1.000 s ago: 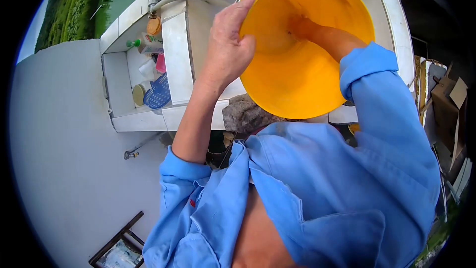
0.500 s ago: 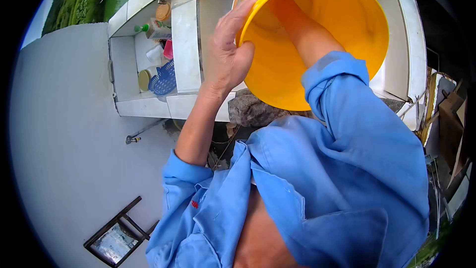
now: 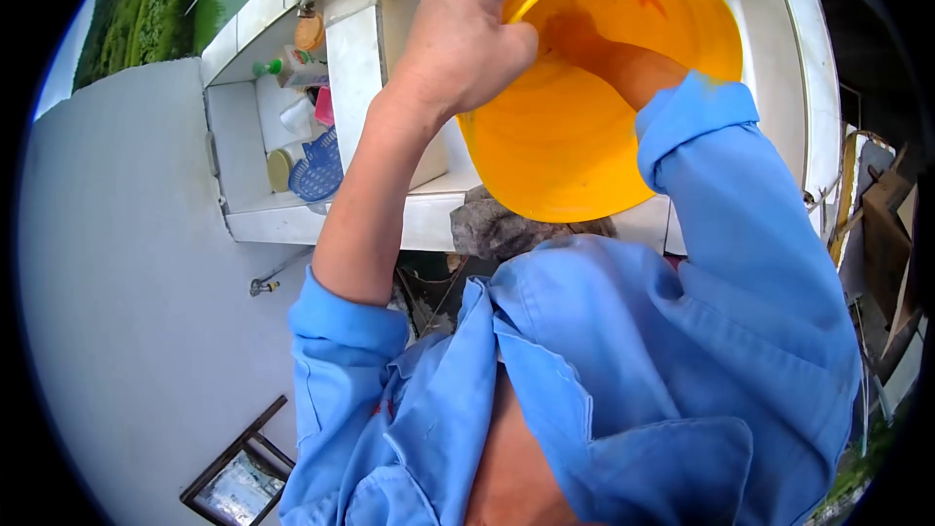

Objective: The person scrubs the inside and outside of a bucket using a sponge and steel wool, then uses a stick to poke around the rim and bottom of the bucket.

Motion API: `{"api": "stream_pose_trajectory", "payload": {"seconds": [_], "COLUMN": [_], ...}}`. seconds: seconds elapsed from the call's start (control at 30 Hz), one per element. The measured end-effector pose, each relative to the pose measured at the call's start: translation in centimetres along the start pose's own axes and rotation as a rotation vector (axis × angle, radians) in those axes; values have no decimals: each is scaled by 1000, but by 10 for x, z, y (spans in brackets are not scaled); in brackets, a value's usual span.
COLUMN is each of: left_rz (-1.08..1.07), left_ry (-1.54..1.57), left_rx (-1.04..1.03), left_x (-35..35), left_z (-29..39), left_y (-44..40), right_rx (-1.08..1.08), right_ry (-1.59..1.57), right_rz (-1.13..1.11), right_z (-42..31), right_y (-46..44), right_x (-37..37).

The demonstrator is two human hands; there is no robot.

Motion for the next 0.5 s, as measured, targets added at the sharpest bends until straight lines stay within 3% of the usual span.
{"api": "stream_pose_trajectory", "payload": {"seconds": [0.07, 0.1, 0.17, 0.23, 0.3, 0.37, 0.4, 0.5], "left_rz": [52, 53, 49, 108, 149, 155, 179, 136], "left_ry": [-200, -187, -3, -50, -102, -75, -59, -102], "left_rx": [109, 102, 329, 304, 322, 332, 332, 330], "left_x": [4, 4, 5, 7, 10, 8, 10, 13], "left_z": [9, 4, -17, -27, -25, -25, -26, -24], "left_y": [3, 5, 17, 31, 40, 48, 49, 50], "right_rx": [-45, -73, -90, -58, 5, -71, -129, -30], "right_ry": [156, 135, -55, -462, -1103, -1852, -2054, -1975], "right_rz": [-112, -161, -244, -199, -105, -101, -102, 206], "right_z": [18, 19, 5, -34, -78, -107, -119, -138], "right_y": [5, 9, 2, -11, -37, -71, -86, -103], "right_x": [0, -8, -37, -58, -62, -51, -41, -23]}}
Point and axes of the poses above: each hand's wrist, its own y-axis away from the middle knuckle, its own x-axis out of the back of the hand, z = x × y, the point moved 3 cm from there along -y, towards the middle knuckle, and after that the axes turned 13 degrees about -z, right-handed, at the moved point
